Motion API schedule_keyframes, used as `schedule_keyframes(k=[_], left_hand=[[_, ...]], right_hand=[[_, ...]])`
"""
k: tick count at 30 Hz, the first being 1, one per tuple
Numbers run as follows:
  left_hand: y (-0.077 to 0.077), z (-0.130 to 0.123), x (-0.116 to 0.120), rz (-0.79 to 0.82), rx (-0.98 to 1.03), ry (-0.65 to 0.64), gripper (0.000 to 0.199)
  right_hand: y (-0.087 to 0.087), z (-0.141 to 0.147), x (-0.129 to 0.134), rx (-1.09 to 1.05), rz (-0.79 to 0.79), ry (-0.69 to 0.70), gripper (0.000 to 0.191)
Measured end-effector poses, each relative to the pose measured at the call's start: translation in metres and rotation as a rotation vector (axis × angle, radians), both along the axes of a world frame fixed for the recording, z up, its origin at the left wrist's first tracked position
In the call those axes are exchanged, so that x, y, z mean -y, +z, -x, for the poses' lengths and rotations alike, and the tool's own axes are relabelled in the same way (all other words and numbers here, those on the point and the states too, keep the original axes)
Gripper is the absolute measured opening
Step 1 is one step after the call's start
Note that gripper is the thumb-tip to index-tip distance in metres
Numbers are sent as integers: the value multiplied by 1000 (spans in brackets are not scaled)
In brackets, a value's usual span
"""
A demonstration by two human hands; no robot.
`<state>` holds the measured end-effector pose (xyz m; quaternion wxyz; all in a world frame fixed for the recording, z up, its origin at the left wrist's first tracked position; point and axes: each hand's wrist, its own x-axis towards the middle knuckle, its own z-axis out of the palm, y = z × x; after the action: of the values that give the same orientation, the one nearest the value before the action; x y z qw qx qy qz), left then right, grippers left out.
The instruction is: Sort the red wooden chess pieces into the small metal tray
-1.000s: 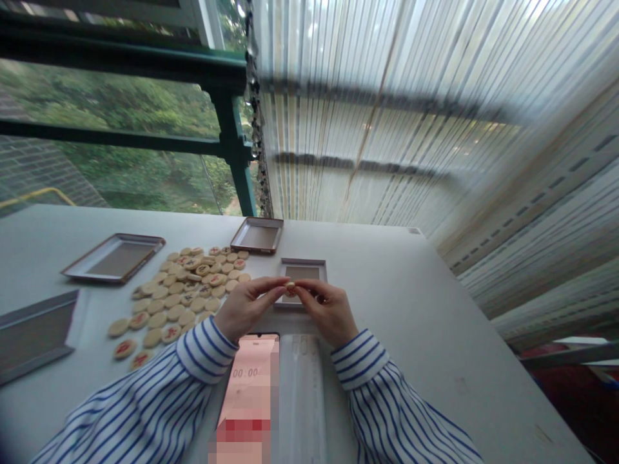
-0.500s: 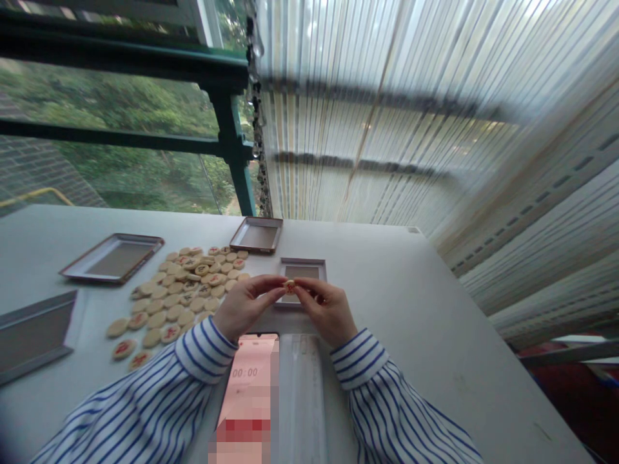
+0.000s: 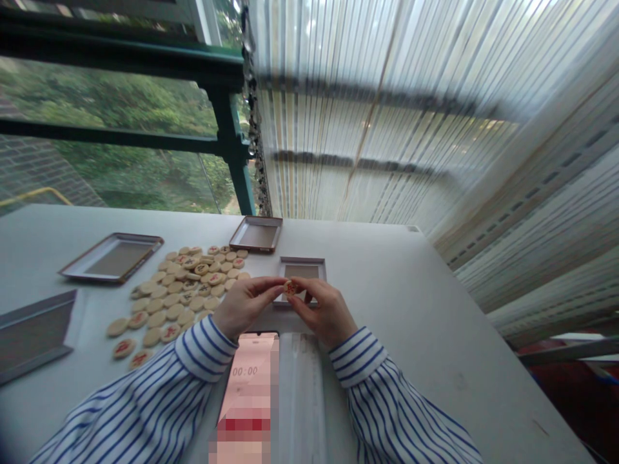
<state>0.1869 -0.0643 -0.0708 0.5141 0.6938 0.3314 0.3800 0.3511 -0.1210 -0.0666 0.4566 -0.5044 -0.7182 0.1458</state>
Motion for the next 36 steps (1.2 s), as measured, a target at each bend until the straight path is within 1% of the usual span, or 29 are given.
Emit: schedule_keyframes(k=[5,8,10,13,16,19,26,32,36], left_hand=[[-1,2,-1,-49,-46,1,27],[0,4,-2,-137,-111,36,25],[0,5,-3,-249,-172,76,23],[-2,8,-7,-462,-278,114,20],[-7,11,-12,-629,-366,96,18],[-10,13,-14,-729,-441,59,17],[-10,15,-13,-795,-548,26,12],[-6,15,-9,-762,-610,23,11],[-5,16,-9,-738,-614,24,11]], right_hand=[[4,0,1,28,0,11,24],[5,-2,1,47,3,-16,23],[5,-5,0,63,-2,-51,24],[5,-11,-1,87,-7,-98,25],[6,-17,-2,103,2,-127,24],[9,-21,-2,115,7,-146,22],[11,-29,-3,136,34,-164,22],[10,-36,-4,172,72,-172,22],[10,-40,-4,194,76,-160,21]])
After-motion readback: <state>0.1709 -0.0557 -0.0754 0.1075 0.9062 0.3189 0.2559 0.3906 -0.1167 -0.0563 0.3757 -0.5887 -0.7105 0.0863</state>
